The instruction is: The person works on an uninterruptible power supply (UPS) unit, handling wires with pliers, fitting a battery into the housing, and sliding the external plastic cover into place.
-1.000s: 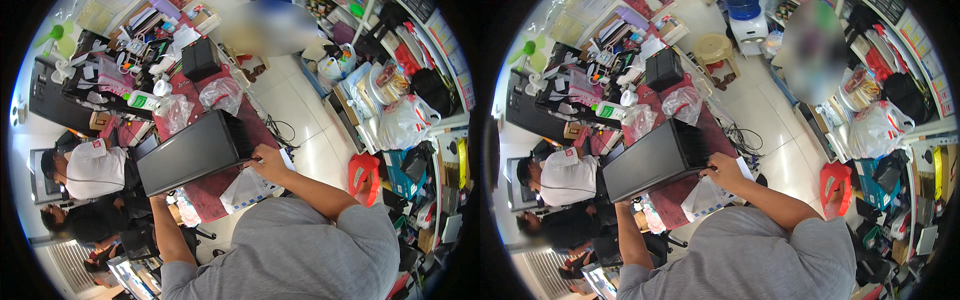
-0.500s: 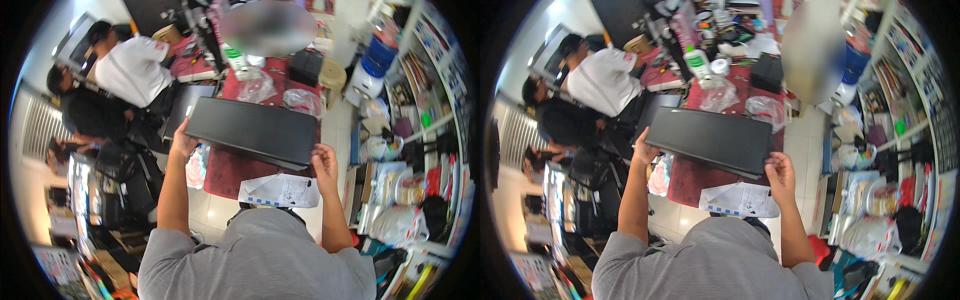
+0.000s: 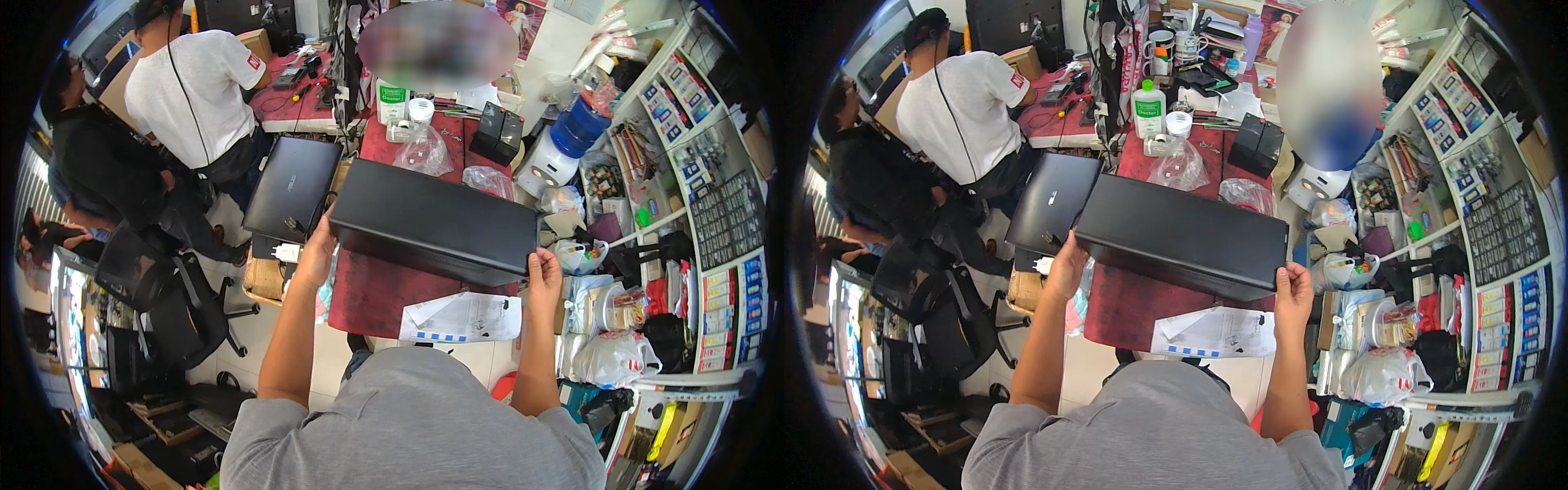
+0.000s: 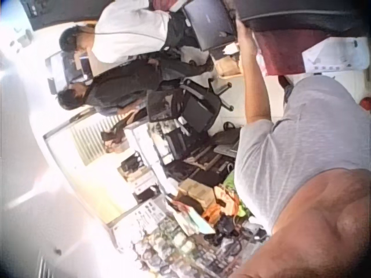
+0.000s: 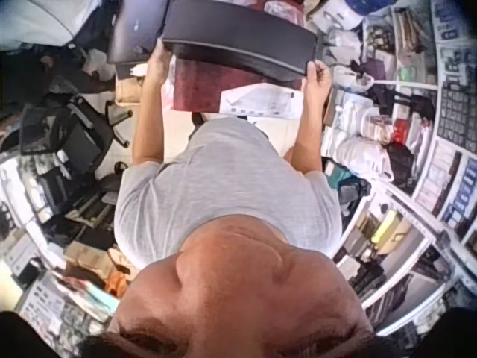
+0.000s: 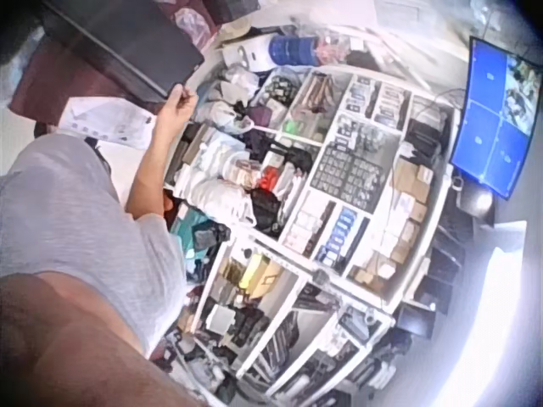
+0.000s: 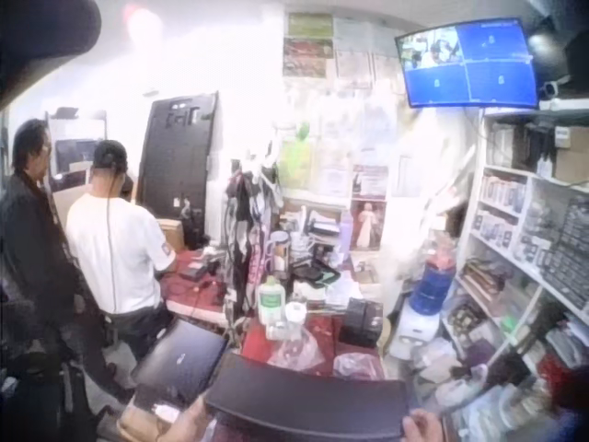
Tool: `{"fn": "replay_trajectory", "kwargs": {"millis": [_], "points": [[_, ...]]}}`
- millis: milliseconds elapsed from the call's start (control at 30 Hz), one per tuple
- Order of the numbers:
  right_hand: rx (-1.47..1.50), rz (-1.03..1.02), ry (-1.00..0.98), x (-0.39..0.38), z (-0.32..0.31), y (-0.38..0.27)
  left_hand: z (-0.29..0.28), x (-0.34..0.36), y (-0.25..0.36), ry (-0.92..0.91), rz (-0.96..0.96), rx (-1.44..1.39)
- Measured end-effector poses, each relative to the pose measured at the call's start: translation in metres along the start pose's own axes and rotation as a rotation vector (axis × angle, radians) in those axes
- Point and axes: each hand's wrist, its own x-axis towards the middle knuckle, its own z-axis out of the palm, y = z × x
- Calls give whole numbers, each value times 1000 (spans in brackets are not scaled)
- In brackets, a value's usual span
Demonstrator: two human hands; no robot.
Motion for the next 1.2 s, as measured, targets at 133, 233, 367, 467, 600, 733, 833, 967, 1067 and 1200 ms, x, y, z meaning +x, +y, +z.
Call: {"fn": "replay_trajectory", "kwargs": {"millis": [133,233,367,467,600,733,833,967,1067,1200], "points": [[-195,-6,112,2,4,-12,16,-10,18,52,4,114],[-349,-10,127,7,14,-31,1,-5,8,41,83,152],[-494,-6,145,21,8,-24,10,-4,14,-21,176,141],[-471,25,125,26,21,-36,15,-8,19,-16,175,152],[-549,31,164,40,21,-27,12,-5,13,11,219,223],[-572,12,259,39,31,-27,10,-2,6,23,235,273],[-603,-48,320,36,30,-24,14,-2,4,12,237,257],[-575,-95,314,38,34,-16,11,-5,5,23,280,292],[-440,-72,347,29,40,-22,24,-11,20,-5,234,226],[-351,-193,380,18,41,-16,28,-17,17,97,208,381]]}}
